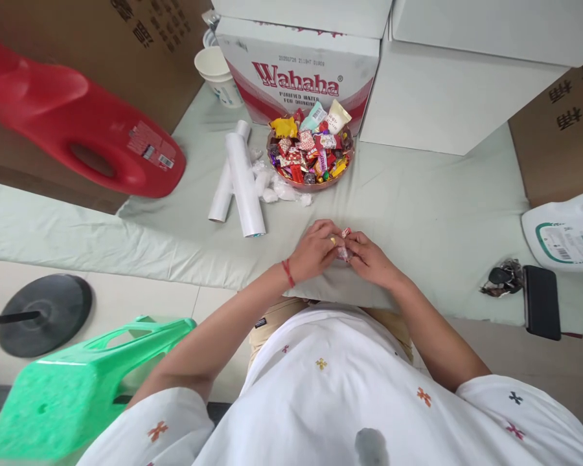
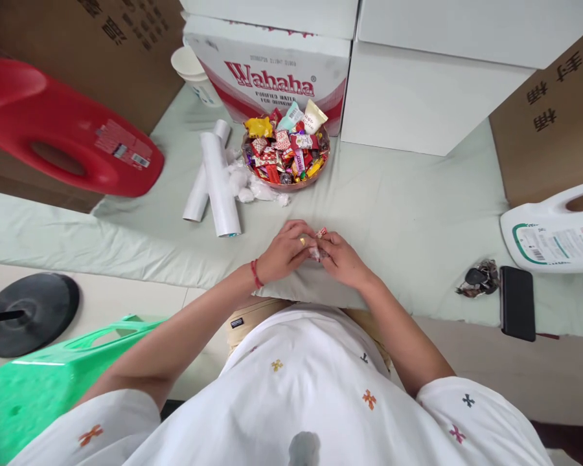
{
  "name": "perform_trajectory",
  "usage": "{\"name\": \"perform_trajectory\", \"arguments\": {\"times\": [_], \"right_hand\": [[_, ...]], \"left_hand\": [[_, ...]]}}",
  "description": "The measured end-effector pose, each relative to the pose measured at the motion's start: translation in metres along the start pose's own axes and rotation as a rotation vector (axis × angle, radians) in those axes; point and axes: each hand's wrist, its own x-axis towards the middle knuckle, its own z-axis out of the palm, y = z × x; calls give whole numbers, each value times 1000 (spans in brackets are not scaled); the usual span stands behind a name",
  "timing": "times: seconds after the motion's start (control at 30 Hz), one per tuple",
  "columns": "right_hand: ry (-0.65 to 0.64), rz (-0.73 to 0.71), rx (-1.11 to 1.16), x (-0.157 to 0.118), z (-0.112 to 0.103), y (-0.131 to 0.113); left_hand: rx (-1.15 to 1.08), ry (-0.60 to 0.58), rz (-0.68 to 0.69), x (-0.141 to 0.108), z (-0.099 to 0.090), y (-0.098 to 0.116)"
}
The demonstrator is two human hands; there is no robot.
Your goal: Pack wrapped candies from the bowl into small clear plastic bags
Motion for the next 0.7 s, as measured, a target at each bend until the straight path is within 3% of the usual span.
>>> {"name": "perform_trajectory", "arguments": {"times": [0.17,0.33,0.43,0.5,0.57,0.63,0.7], "right_hand": [[32,182,159,3,-7,2],[134,428,704,3,-9,10],[203,532,840,6,-4,7],[290,576,753,6,-1,2],[422,548,504,3,-1,-5],[563,417,172,-4,-3,-11],[608,230,-83,-10,-6,-13]], "left_hand": [[-170,-54,-180,36,13,-10],[-148,-196,-284,50,12,-14],[-114,-261,-392,57,10,-11],[-47,-263,-483,61,10,-9],[31,-265,-515,65,11,-8],[73,-303,-505,68,13,-8],[64,-336,-510,70,16,-8]]}}
